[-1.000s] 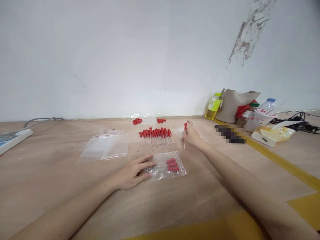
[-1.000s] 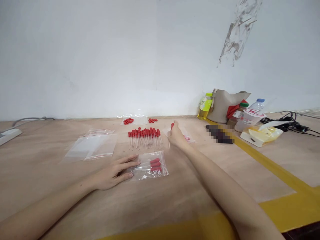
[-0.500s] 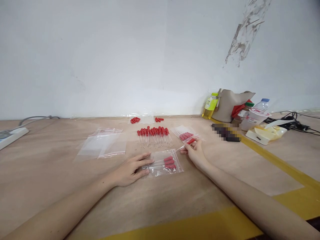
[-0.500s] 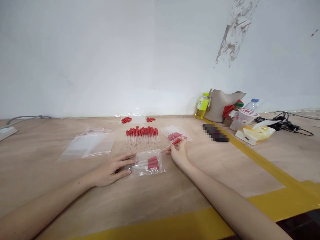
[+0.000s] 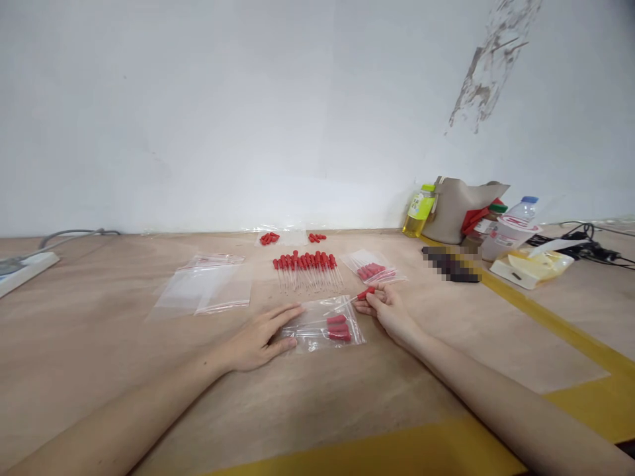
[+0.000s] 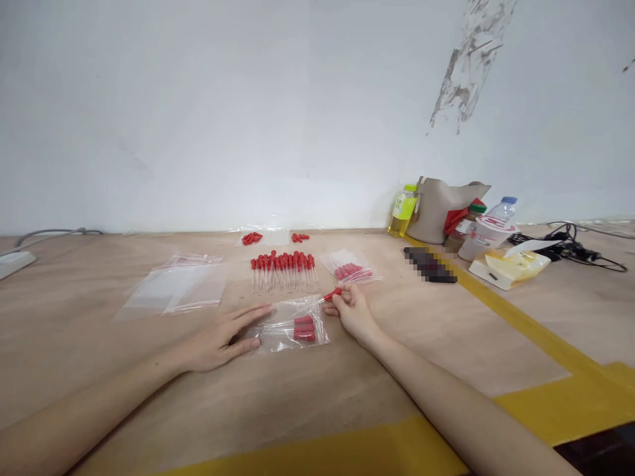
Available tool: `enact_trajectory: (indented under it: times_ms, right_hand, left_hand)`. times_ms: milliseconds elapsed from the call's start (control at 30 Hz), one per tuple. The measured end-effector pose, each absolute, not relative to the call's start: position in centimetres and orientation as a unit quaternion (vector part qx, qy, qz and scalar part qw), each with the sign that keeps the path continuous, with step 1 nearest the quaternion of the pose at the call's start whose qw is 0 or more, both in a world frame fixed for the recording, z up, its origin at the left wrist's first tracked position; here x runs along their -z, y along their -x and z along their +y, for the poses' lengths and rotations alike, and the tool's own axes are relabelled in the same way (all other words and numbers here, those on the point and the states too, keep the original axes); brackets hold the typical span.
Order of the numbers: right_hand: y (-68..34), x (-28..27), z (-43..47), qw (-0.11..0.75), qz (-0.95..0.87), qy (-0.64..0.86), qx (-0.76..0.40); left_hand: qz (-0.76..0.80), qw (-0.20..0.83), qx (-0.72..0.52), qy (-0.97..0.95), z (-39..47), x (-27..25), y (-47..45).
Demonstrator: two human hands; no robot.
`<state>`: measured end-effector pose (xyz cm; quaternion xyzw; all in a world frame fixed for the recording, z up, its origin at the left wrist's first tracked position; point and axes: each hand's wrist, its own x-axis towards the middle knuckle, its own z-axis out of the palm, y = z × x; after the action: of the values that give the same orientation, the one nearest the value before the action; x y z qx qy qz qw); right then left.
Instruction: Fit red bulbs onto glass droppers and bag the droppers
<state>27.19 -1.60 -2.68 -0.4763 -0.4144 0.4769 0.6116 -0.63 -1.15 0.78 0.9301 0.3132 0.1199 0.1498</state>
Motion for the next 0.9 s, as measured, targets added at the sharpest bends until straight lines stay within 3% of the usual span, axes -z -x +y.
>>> enact_trajectory:
  times_ms: [100, 267, 367, 633, 767, 900]
  right_hand:
    - [-27.1, 2.9, -1.8, 0.549, -0.507, 0.490, -0.448]
    - [-27.2, 3.0, -1.6, 0.422, -0.699, 0.527, -0.235]
    - [-27.1, 2.9, -1.1, 0.394, -0.740, 0.524, -0.151]
    - [-27.2, 3.0, -0.6, 0.339, -0.779, 0.505, -0.154]
    - [-28.1, 2.3, 1.1, 0.374, -0.704, 0.593, -0.115]
    - [-27.8, 0.6, 4.5, 0.333, -0.655, 0.670, -0.102]
  left_hand:
    - [0.313, 0.152, -0.119, -0.930, -1.3, -0.9, 0.5]
    - [0.314, 0.148, -0.123, -0.930, -1.3, -1.0, 0.5]
    - [0.315, 0.145, -0.122, -0.930, -1.2, -0.9, 0.5]
    - [0.308, 0.144, -0.115, -0.933, -1.0, -0.6, 0.6]
    - [0.308, 0.154, -0.113, -0.932, -0.9, -0.6, 0.7]
    - [0.308, 0.162, -0.122, -0.929, -0.8, -0.5, 0.7]
